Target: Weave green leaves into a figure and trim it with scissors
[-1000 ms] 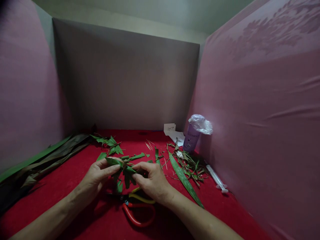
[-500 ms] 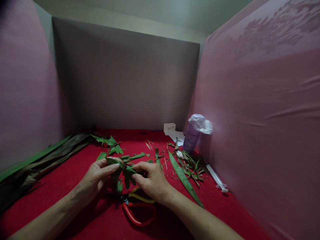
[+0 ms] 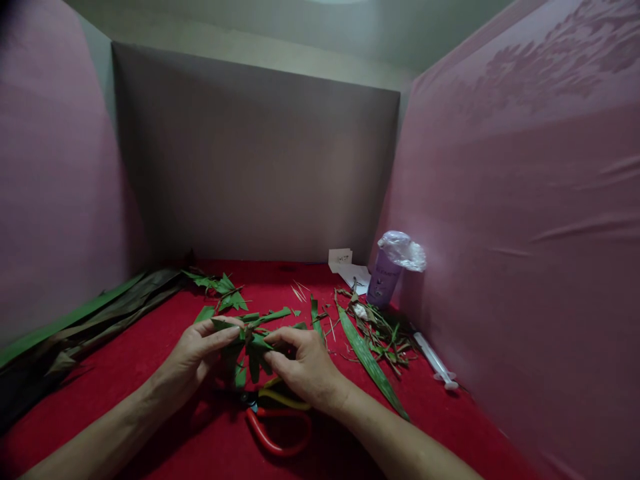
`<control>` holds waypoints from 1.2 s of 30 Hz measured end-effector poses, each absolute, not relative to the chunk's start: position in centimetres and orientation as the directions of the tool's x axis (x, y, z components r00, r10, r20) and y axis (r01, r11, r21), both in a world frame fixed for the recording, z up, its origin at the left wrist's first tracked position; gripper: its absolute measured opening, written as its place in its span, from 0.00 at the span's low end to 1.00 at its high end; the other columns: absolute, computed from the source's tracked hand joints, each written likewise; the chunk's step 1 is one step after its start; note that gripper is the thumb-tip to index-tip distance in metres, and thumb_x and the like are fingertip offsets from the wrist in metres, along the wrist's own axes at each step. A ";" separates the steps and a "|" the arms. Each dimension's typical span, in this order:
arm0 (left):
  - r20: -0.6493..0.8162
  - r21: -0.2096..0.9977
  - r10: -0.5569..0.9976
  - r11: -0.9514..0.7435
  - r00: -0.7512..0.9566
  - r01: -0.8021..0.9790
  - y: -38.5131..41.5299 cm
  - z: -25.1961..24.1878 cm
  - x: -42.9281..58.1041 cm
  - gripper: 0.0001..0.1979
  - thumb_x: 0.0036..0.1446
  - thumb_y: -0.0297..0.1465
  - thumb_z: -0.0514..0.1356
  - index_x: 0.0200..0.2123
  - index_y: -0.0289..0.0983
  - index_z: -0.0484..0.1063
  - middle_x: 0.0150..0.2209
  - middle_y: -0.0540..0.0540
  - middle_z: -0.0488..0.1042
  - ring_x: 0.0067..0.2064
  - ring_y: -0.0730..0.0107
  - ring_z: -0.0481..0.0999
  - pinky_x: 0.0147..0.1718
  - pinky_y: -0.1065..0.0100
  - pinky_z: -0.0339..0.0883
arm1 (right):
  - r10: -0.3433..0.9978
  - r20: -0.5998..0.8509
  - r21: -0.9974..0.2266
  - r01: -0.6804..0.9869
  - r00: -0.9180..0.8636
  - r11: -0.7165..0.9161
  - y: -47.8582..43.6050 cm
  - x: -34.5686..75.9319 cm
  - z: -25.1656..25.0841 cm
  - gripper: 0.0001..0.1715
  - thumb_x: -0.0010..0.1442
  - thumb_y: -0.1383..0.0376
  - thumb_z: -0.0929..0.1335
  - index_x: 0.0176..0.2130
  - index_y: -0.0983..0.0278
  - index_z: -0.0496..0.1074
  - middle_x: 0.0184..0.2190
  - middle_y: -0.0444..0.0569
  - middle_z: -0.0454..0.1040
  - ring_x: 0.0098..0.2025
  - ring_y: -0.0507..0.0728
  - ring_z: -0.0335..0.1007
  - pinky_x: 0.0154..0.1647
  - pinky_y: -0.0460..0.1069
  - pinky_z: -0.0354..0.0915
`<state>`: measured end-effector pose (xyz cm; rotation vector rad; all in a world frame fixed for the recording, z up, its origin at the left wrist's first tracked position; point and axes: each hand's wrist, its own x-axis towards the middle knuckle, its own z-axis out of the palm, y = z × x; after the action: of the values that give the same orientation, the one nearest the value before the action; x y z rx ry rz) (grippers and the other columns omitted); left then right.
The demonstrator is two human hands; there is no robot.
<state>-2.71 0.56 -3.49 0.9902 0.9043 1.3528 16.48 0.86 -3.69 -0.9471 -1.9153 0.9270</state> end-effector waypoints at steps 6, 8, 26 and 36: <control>0.046 0.936 0.998 -0.025 0.052 -0.352 0.5 -3.5 -2.8 0.07 0.43 0.30 0.67 0.28 0.35 0.76 0.28 0.48 0.78 0.30 0.71 0.74 0.33 0.71 0.65 | 0.854 0.324 -0.849 0.273 -0.407 0.453 0.8 16.4 -3.6 0.12 0.52 0.72 0.67 0.37 0.63 0.76 0.30 0.46 0.77 0.33 0.54 0.71 0.35 0.49 0.66; 0.046 0.935 0.997 -0.023 0.055 -0.353 0.4 -3.5 -2.8 0.06 0.44 0.30 0.67 0.28 0.35 0.75 0.27 0.48 0.78 0.30 0.72 0.74 0.32 0.72 0.65 | 0.851 0.329 -0.853 0.259 -0.408 0.454 0.8 16.3 -3.5 0.12 0.52 0.72 0.67 0.37 0.64 0.76 0.30 0.47 0.77 0.32 0.54 0.71 0.34 0.49 0.66; 0.123 0.947 0.990 -0.096 0.073 -0.306 0.1 -3.1 -2.9 0.07 0.43 0.27 0.67 0.30 0.35 0.76 0.29 0.49 0.78 0.32 0.71 0.73 0.35 0.72 0.65 | 0.863 0.336 -0.895 0.157 -0.376 0.417 0.8 16.2 -3.4 0.09 0.52 0.70 0.67 0.35 0.67 0.74 0.28 0.47 0.75 0.29 0.52 0.68 0.30 0.47 0.63; 0.076 0.946 0.996 -0.059 0.043 -0.320 0.0 -2.9 -2.8 0.12 0.43 0.28 0.67 0.35 0.36 0.73 0.32 0.48 0.77 0.34 0.69 0.74 0.35 0.70 0.66 | 0.901 0.235 -0.971 -0.045 -0.365 0.235 1.5 16.3 -4.3 0.12 0.49 0.66 0.70 0.37 0.65 0.70 0.27 0.43 0.72 0.27 0.49 0.66 0.28 0.45 0.60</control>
<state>-2.77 0.03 -2.94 1.0400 0.8954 1.3546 16.32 1.53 -4.29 -0.8234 -1.5829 1.2851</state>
